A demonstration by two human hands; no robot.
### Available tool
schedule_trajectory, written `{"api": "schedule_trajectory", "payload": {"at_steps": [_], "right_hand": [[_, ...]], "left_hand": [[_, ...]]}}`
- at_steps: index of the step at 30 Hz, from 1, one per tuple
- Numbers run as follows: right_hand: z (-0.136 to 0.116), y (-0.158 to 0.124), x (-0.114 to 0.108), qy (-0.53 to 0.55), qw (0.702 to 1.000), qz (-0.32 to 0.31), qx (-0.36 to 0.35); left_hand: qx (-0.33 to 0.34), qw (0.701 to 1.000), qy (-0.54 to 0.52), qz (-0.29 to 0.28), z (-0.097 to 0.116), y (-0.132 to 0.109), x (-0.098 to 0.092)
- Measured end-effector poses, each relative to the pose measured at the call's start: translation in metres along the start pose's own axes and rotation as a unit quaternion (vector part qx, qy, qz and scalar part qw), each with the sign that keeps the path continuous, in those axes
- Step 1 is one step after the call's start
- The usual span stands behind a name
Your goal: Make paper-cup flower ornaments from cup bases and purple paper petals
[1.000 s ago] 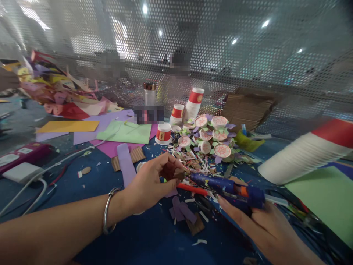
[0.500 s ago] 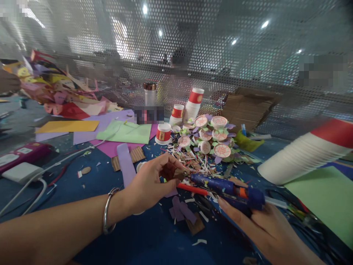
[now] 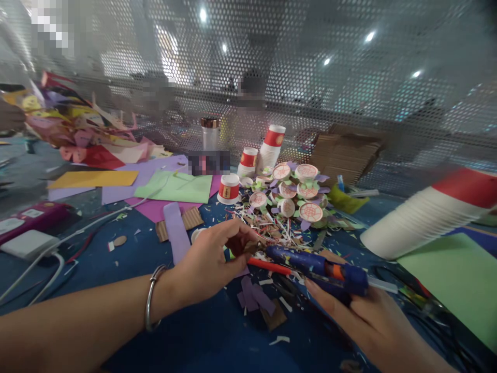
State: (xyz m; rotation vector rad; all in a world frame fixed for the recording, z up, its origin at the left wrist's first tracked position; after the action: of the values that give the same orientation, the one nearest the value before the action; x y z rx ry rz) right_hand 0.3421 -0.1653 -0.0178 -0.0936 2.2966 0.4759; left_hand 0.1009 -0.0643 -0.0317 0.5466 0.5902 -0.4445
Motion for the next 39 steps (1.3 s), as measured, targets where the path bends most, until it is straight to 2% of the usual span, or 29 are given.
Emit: {"api": "schedule_trajectory", "payload": {"at_steps": [4, 8, 11, 14, 17, 22, 26, 31, 36, 38, 39], "right_hand": [[-0.004, 0.001, -0.001, -0.006, 1.0, 0.011, 0.002], [0.0, 0.005, -0.009, 0.013, 0.997, 0.037, 0.061], [0.011, 0.005, -0.022, 0.047, 0.984, 0.061, 0.16], [0.025, 0.005, -0.036, 0.113, 0.947, 0.11, 0.279], [0.036, 0.005, -0.046, 0.194, 0.908, 0.108, 0.354], [0.057, 0.003, -0.05, 0.226, 0.868, 0.141, 0.418], [0.067, 0.0, -0.047, 0.218, 0.864, 0.153, 0.428], [0.067, 0.0, -0.047, 0.127, 0.879, 0.14, 0.438], [0.07, -0.004, -0.058, -0.038, 0.902, 0.105, 0.418], [0.062, -0.007, -0.059, -0.106, 0.904, 0.106, 0.402], [0.054, -0.007, -0.057, -0.183, 0.906, 0.096, 0.37]], "left_hand": [[0.069, 0.994, 0.075, 0.034, 0.007, -0.002, -0.004], [0.095, 0.993, 0.059, 0.022, 0.014, -0.005, -0.006], [0.036, 0.998, -0.041, -0.015, 0.013, -0.006, -0.004], [-0.039, 0.985, -0.162, -0.032, 0.004, -0.005, -0.002], [-0.082, 0.97, -0.224, -0.039, -0.004, -0.002, -0.002], [-0.089, 0.968, -0.232, -0.048, -0.004, -0.002, -0.005], [-0.082, 0.966, -0.241, -0.047, -0.003, -0.003, -0.005], [-0.089, 0.966, -0.237, -0.049, -0.004, -0.003, -0.005], [-0.085, 0.967, -0.233, -0.054, -0.006, -0.002, -0.004], [-0.092, 0.967, -0.229, -0.058, -0.007, -0.002, -0.005], [-0.094, 0.968, -0.226, -0.059, -0.007, -0.002, -0.005]]}}
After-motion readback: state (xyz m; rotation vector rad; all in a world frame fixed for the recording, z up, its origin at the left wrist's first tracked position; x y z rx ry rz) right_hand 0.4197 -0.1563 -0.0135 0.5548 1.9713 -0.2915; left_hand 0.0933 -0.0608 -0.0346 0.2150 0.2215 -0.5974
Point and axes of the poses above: each hand's wrist, its own y-axis towards the middle knuckle, its own x-axis out of the palm, z = x × y, the point moved 1 cm from there along y, towards the middle knuckle, and after that the axes turned 15 degrees about y, right-handed, at the moved point
